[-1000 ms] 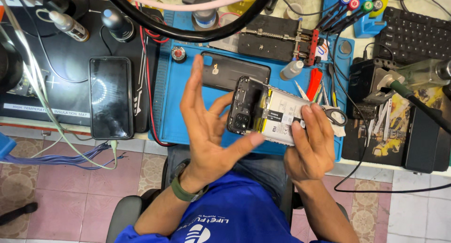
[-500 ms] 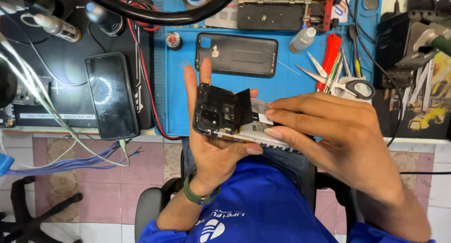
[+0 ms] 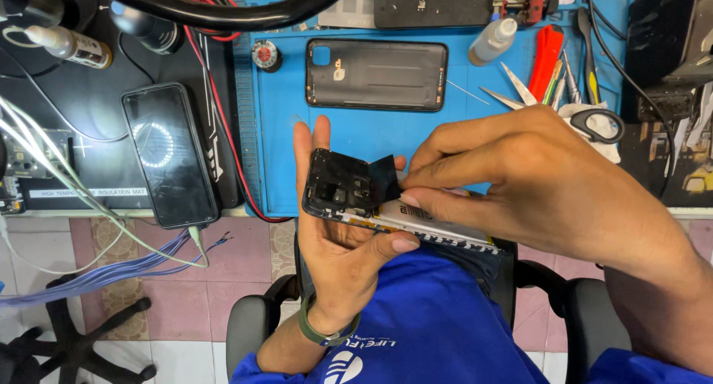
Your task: The person uses tweezers to remove a small component from a disassembled smartphone and places it on the workbench. They then use the tweezers to lift a black adhesive strip from the phone's internal frame.
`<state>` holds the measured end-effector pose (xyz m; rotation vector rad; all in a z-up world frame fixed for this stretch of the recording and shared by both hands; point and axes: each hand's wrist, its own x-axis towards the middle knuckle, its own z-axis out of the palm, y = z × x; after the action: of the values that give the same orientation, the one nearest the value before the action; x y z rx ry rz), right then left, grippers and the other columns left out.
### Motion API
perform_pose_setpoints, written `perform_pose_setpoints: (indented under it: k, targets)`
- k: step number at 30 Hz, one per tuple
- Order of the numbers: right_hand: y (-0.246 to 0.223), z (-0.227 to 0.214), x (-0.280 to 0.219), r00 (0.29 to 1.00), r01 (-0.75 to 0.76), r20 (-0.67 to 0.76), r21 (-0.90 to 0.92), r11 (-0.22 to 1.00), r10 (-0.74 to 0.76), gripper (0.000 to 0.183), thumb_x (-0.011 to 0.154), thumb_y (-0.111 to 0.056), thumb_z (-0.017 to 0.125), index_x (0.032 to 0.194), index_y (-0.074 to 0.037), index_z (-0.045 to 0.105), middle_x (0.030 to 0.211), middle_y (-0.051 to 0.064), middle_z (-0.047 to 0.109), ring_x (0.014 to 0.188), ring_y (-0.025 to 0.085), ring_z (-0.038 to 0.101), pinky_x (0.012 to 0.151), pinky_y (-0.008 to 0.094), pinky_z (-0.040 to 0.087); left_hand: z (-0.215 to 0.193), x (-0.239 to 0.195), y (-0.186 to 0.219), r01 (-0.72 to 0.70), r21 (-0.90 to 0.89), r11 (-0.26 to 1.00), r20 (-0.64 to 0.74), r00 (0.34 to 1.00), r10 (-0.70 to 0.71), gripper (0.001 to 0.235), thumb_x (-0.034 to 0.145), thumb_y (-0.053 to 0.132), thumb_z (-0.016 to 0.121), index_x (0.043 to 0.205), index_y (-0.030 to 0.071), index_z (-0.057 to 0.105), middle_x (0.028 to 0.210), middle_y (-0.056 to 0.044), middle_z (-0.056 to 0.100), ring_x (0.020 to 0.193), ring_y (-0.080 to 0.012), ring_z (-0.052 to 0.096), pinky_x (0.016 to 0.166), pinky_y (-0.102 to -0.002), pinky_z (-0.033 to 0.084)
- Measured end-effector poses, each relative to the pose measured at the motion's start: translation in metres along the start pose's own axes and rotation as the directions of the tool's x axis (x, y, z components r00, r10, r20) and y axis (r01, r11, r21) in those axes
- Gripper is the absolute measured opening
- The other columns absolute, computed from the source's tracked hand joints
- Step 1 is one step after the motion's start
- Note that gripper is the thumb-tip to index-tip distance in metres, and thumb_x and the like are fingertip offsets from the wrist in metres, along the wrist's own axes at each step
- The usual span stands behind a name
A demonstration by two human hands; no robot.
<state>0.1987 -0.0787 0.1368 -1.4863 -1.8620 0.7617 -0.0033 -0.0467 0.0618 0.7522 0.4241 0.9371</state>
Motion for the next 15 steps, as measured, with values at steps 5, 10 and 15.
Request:
perform_pose_setpoints:
  k: [5,10,15]
  targets:
    - [0.009,0.003,0.003,0.997,-0.062,0.056,0.009,0.998,0.062,0.012,0.088,-0.019,0.078,0.090,-0.007,0.077,0.093,-0.001,0.076,0.066,0.014,0.073,0.054,0.025,0.054,-0.006,0.005,-0.008,0.002,0.000,1.000,-0.034,0.999,-0.002,0.127,0.084,-0.003,0.086,0.170,0.009,-0.005,0.181,-0.013,0.003,0.140,-0.0347,0.056,0.111,-0.046,0.058]
    - [0.026,-0.001,0.011,0.994,-0.047,0.097,0.030,0.998,0.044,0.012,0.087,-0.017,0.077,0.092,-0.006,0.076,0.098,0.001,0.076,0.066,0.015,0.074,0.054,0.024,0.055,-0.011,0.014,-0.011,0.053,0.015,0.998,-0.078,0.996,-0.052,0.128,0.081,0.003,0.090,0.169,0.007,-0.004,0.180,-0.014,0.005,0.138,-0.0347,0.056,0.108,-0.046,0.058]
    - [0.040,-0.003,0.016,0.988,-0.145,0.078,0.135,0.980,0.135,0.015,0.088,-0.019,0.075,0.097,-0.007,0.078,0.101,0.001,0.077,0.072,0.013,0.077,0.061,0.023,0.058,-0.014,0.027,-0.015,0.090,0.077,0.993,-0.130,0.988,-0.080,0.131,0.077,0.016,0.093,0.168,0.005,0.000,0.178,-0.018,0.012,0.135,-0.0365,0.060,0.106,-0.045,0.060]
